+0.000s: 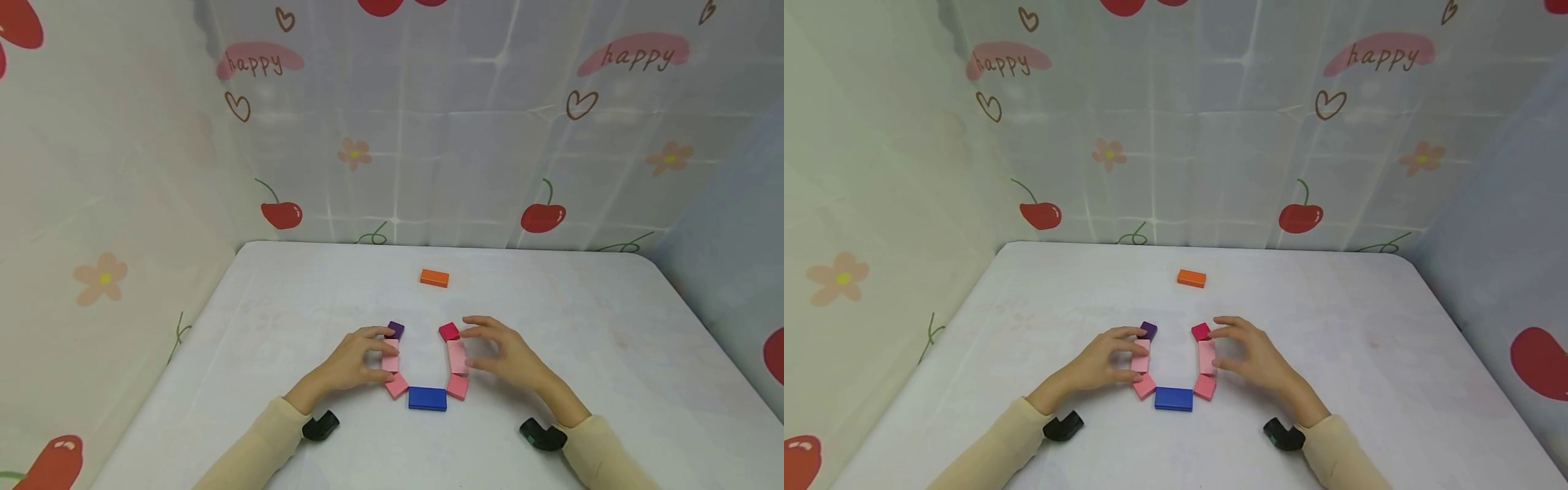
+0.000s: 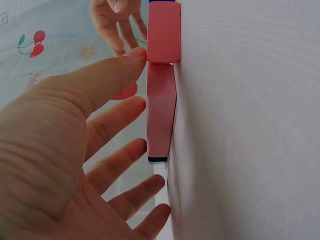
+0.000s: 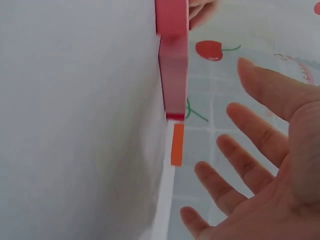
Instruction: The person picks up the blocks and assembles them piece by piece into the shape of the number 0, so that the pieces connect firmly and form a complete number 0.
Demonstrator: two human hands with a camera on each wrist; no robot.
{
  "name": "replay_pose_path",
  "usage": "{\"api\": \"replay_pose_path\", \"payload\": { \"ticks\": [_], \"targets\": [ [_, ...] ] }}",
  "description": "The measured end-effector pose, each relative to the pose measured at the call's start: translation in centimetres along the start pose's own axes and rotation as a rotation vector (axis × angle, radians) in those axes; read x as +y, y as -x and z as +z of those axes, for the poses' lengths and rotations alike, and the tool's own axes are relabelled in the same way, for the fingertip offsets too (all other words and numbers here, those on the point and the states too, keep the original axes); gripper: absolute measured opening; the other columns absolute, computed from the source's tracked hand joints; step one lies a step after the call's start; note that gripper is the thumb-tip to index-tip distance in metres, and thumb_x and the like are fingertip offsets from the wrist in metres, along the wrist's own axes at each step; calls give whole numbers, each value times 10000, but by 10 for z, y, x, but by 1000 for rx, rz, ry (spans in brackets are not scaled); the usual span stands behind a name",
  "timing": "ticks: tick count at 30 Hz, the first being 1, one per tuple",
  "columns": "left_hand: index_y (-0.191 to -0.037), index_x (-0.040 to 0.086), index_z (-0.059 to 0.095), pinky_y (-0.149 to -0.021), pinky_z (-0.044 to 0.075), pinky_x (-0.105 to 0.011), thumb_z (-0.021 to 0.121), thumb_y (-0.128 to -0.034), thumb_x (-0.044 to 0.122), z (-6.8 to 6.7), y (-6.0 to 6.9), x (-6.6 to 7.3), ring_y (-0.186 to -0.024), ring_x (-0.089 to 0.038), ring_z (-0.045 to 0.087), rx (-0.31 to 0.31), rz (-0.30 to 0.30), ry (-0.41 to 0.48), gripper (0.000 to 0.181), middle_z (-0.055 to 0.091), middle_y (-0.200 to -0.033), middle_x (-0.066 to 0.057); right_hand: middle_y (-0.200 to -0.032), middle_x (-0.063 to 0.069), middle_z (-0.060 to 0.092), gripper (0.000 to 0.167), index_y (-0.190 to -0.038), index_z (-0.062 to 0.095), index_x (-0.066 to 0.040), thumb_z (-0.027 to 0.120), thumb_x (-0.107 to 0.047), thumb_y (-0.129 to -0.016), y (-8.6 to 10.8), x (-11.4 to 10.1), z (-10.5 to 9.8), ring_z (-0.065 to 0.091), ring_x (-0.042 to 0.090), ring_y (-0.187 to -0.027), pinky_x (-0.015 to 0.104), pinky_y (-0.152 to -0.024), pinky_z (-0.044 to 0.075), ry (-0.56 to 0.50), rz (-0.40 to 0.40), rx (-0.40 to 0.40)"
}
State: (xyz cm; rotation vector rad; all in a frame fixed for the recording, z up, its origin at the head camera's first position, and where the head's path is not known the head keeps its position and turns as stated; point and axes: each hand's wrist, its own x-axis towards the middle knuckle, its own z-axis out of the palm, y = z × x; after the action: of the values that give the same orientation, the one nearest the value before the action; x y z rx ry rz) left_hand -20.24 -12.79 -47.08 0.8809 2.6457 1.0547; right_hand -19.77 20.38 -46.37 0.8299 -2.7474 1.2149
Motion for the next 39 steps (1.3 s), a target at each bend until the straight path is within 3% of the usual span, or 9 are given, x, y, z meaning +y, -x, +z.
{"api": "replay_pose_path", "payload": {
  "ticks": [9, 16, 23, 32, 39],
  "targets": [
    [-1122, 184, 735, -1104, 282, -586, 801, -791, 327, 0, -1, -1, -1393, -307, 384, -4, 5, -4, 367, 526, -1427, -31, -1389, 150, 522, 462, -1302, 598, -78, 735, -138, -865, -44, 12, -27, 492, 360, -1275, 590, -1000, 446, -9, 116, 124],
    [-1121, 185, 734, -1097, 288, -576, 798, -792, 339, 1, -1, -2, -1391, -299, 389, -2, 13, -5, 369, 526, -1427, -28, -1451, 158, 460, 523, -1414, 490, -104, 653, -252, -939, -89, 24, -37, 492, 387, -1288, 564, -1039, 426, -149, 311, 126],
    [-1120, 188, 735, -1104, 285, -578, 799, -793, 328, 0, -1, 0, -1393, -303, 389, 1, 11, -11, 362, 528, -1427, -29, -1496, 175, 420, 533, -1456, 437, -86, 599, -241, -973, -121, 41, -33, 472, 387, -1290, 525, -1059, 421, -254, 457, 91],
    [-1119, 180, 735, -1107, 280, -580, 800, -794, 320, -1, -1, 0, -1392, -303, 393, -2, 26, -27, 360, 527, -1429, -43, -1453, 159, 451, 482, -1434, 468, -104, 572, -248, -986, -140, 53, -20, 549, 320, -1182, 402, -994, 478, -271, 586, 56],
    [-1128, 182, 734, -1113, 273, -584, 797, -797, 321, -1, -1, 0, -1395, -308, 386, -3, 21, -23, 365, 524, -1432, -41, -1401, 157, 491, 437, -1410, 494, -101, 549, -242, -1000, -146, 55, -11, 564, 291, -1154, 356, -964, 477, -270, 602, 59]
  ]
}}
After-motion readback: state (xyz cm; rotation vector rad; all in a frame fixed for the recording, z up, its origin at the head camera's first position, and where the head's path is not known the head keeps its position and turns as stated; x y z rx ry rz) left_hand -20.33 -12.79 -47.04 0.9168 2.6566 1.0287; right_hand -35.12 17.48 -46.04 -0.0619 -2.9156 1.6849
